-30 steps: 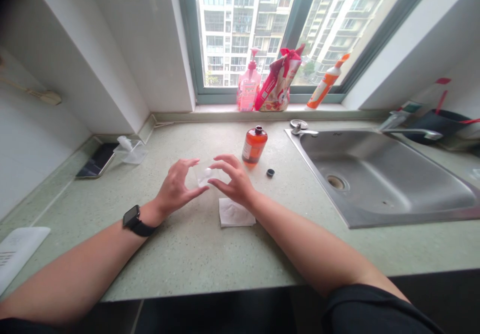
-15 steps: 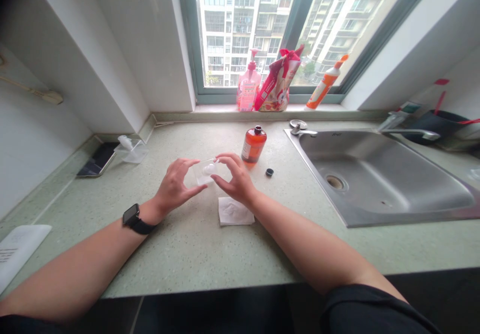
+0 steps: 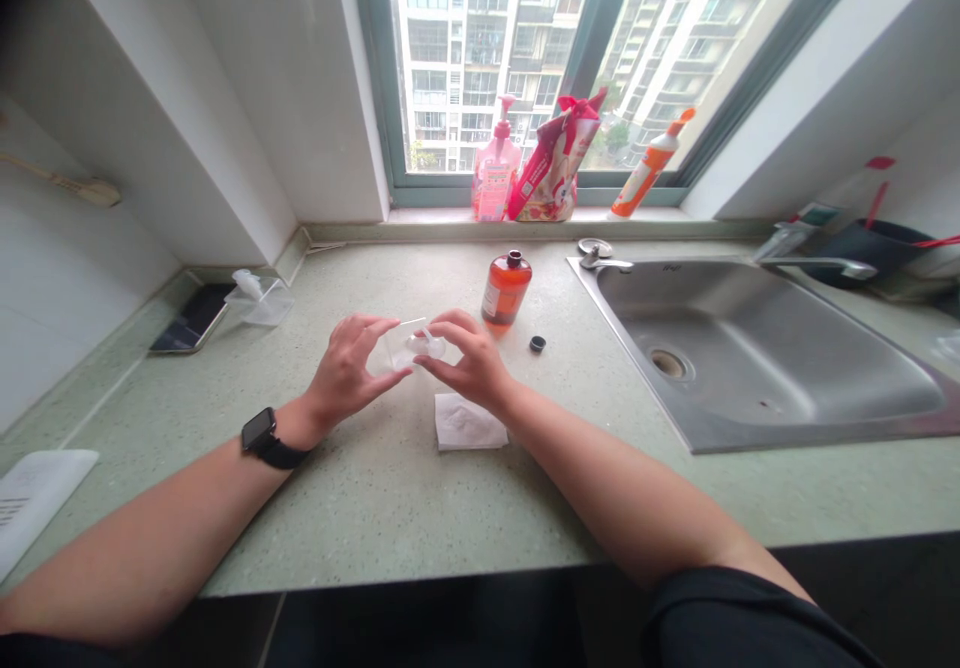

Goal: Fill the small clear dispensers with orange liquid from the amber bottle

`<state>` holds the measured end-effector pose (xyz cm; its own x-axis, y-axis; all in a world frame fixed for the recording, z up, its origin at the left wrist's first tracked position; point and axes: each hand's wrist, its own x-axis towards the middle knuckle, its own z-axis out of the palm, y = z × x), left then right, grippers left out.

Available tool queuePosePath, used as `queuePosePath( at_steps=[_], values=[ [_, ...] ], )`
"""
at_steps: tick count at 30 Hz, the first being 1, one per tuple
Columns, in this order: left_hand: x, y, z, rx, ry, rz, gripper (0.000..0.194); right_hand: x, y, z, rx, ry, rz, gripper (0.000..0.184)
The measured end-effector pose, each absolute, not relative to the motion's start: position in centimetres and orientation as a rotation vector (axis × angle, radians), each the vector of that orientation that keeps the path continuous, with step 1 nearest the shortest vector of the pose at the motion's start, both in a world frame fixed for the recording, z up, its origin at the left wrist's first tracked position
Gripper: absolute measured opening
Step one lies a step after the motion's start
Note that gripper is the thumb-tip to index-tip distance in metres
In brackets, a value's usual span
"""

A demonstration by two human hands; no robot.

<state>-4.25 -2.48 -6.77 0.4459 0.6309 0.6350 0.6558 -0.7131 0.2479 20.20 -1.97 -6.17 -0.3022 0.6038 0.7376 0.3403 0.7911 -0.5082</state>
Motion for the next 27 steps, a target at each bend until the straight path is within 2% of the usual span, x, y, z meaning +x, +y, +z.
queuePosePath(
  at_steps=[20,27],
  values=[
    [-5.5,-1.8,-6.6,-2.45,-1.386,-1.116,0.063,23.1,-1.7,-3.7,-0.955,-2.044,0.348,0.015],
    [-5.5,-1.6,-6.6,-2.478,-1.42,-1.211,0.067,24.5,-2.0,-2.3,-1.064,-2.152,0.343,0.014]
  ],
)
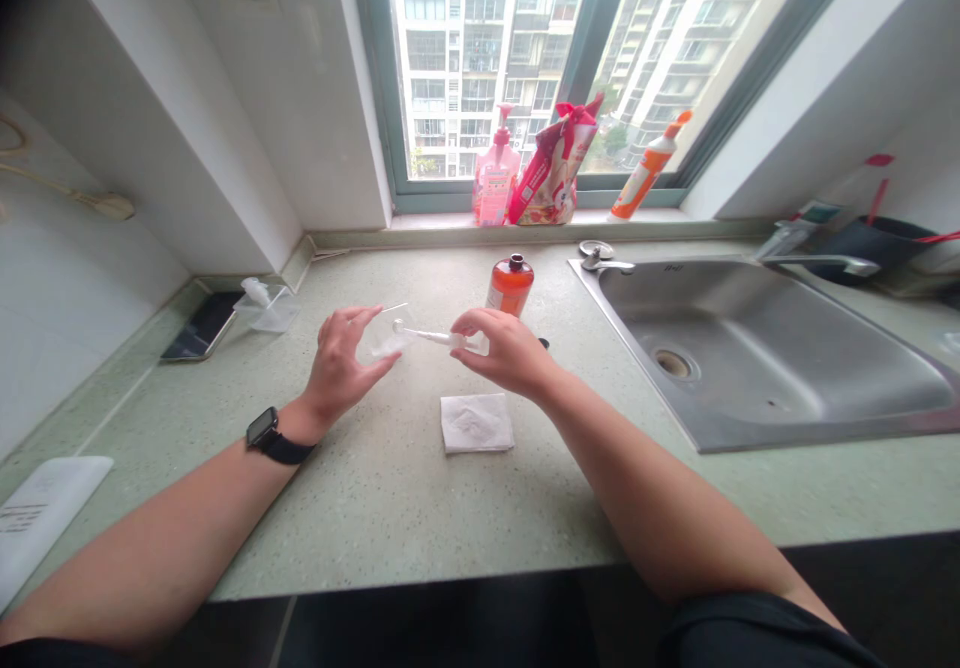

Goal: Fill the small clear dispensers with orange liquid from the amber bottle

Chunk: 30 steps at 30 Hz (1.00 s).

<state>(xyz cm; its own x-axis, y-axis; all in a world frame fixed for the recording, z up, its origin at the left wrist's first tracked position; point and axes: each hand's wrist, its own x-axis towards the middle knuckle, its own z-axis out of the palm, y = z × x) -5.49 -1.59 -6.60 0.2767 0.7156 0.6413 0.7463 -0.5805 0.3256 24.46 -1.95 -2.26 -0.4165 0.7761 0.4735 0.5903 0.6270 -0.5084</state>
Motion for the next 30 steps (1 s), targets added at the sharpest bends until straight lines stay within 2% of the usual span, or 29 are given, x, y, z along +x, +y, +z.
queuePosePath(
  at_steps=[8,17,25,30],
  values=[
    [-5.4,-1.9,-6.3,-2.625,-1.313,-1.349,0.066,30.6,-2.7,1.6,-1.179,-1.911,0.377,0.035],
    [-5.4,-1.8,-6.2,-2.647,-1.242,-1.336,0.062,40.2,-0.3,0.5,-1.417,-1.61,0.96,0.056],
    [-5.4,-1.7,-6.0,-2.609,-1.291,-1.288,0.06,43.3,0.0,-1.1,-1.682,-1.784,1.2,0.043],
    [-5.5,-1.4,-6.0,-2.616,-1.279,-1.267,0.06,44.2,0.1,-1.3,-1.829,-1.865,1.126,0.041]
  ],
)
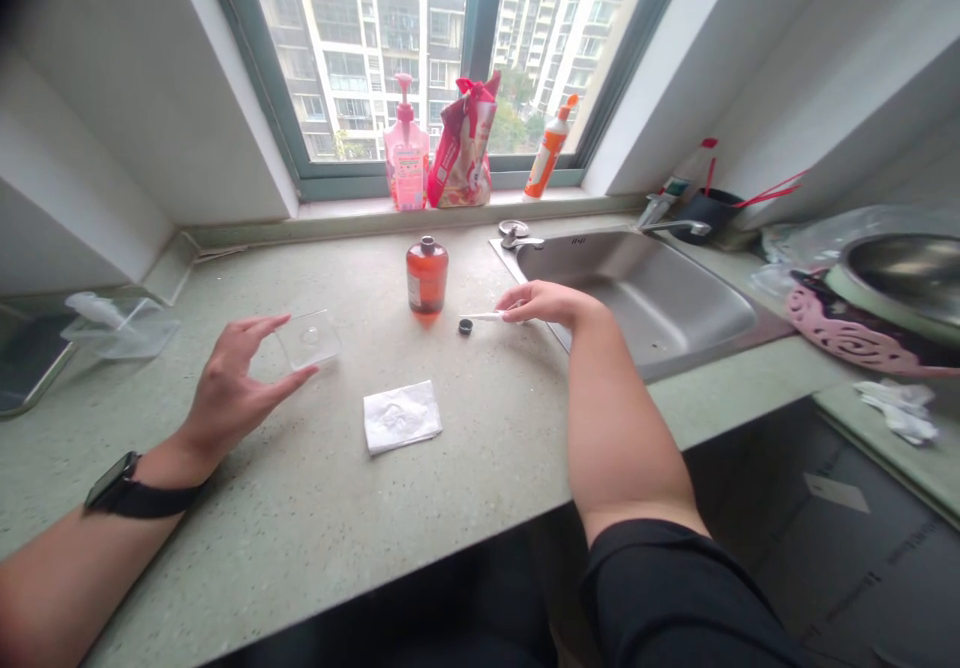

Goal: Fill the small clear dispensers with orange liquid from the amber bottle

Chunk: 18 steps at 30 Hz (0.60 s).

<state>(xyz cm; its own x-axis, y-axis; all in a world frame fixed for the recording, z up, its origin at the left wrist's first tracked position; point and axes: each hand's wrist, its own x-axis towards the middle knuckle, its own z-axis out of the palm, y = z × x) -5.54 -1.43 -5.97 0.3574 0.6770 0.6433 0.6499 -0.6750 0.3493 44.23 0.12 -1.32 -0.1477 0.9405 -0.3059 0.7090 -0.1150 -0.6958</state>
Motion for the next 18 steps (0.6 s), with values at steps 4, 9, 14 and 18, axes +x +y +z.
queuePosePath(
  at_steps=[4,9,14,18],
  values=[
    [-5.54,-1.48,-5.94,2.558,1.252,1.237,0.06,44.89,0.12,-1.31,-1.954,-1.86,1.03,0.044],
    [-5.46,-1.62,-5.88,2.542,1.264,1.24,0.059,44.95,0.06,-1.52,-1.926,-1.917,0.925,0.037],
    [-5.43,-1.66,-5.92,2.532,1.258,1.223,0.059,44.7,-0.03,-1.61,-1.916,-1.961,0.881,0.036],
    [-5.45,-1.71,-5.83,2.53,1.257,1.219,0.059,44.29,-0.07,-1.12,-1.987,-1.976,0.957,0.038]
  ],
)
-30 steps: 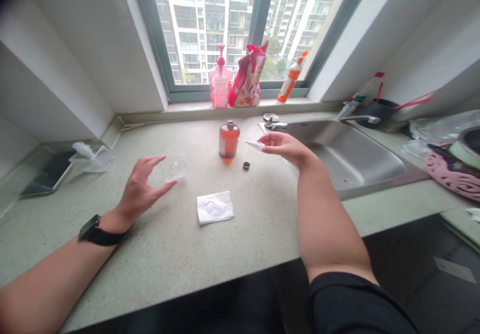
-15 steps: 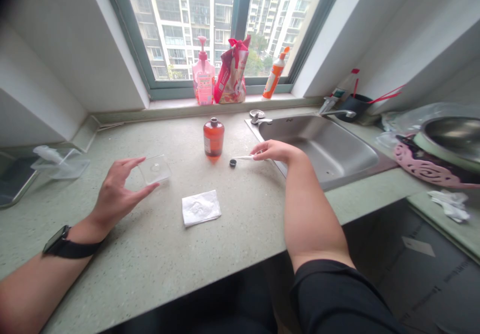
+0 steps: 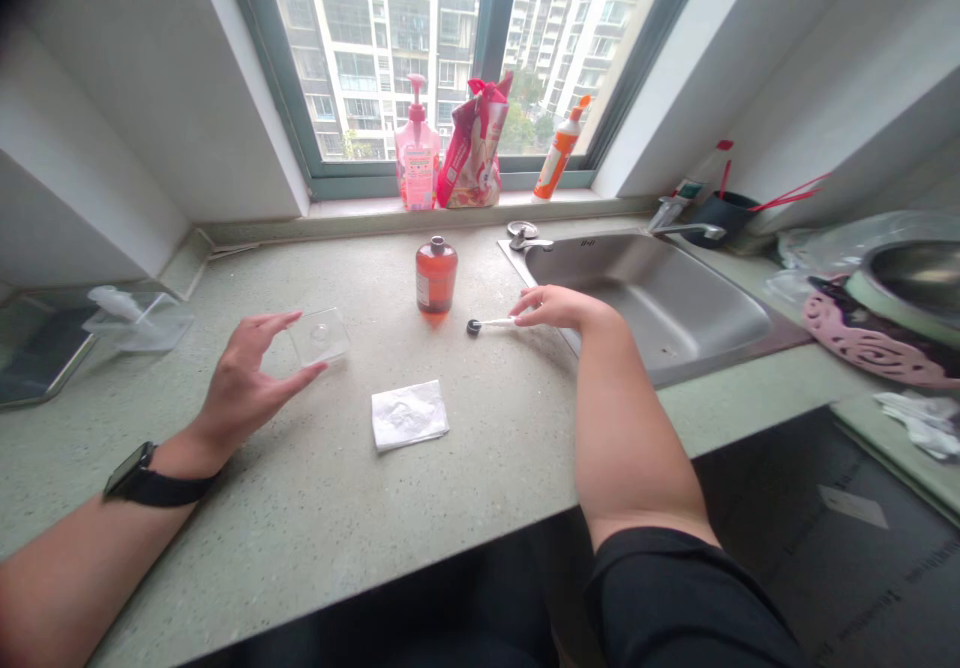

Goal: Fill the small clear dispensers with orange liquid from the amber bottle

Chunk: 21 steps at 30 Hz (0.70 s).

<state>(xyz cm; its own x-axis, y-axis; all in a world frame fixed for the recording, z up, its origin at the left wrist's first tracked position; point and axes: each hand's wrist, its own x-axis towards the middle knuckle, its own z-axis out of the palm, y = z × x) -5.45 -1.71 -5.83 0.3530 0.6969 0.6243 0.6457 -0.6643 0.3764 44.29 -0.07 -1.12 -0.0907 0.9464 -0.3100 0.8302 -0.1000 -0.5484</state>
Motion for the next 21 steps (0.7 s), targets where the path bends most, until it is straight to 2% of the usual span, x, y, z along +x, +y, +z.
queuePosePath(
  at_steps=[8,21],
  values=[
    [-5.4,-1.8,-5.7,2.531,1.248,1.232,0.059,44.1,0.0,-1.3,-2.097,-1.942,0.934,0.043],
    [-5.5,-1.6,-6.1,2.512,1.251,1.224,0.06,45.1,1.0,-3.1,-2.05,-1.979,0.839,0.037]
  ],
)
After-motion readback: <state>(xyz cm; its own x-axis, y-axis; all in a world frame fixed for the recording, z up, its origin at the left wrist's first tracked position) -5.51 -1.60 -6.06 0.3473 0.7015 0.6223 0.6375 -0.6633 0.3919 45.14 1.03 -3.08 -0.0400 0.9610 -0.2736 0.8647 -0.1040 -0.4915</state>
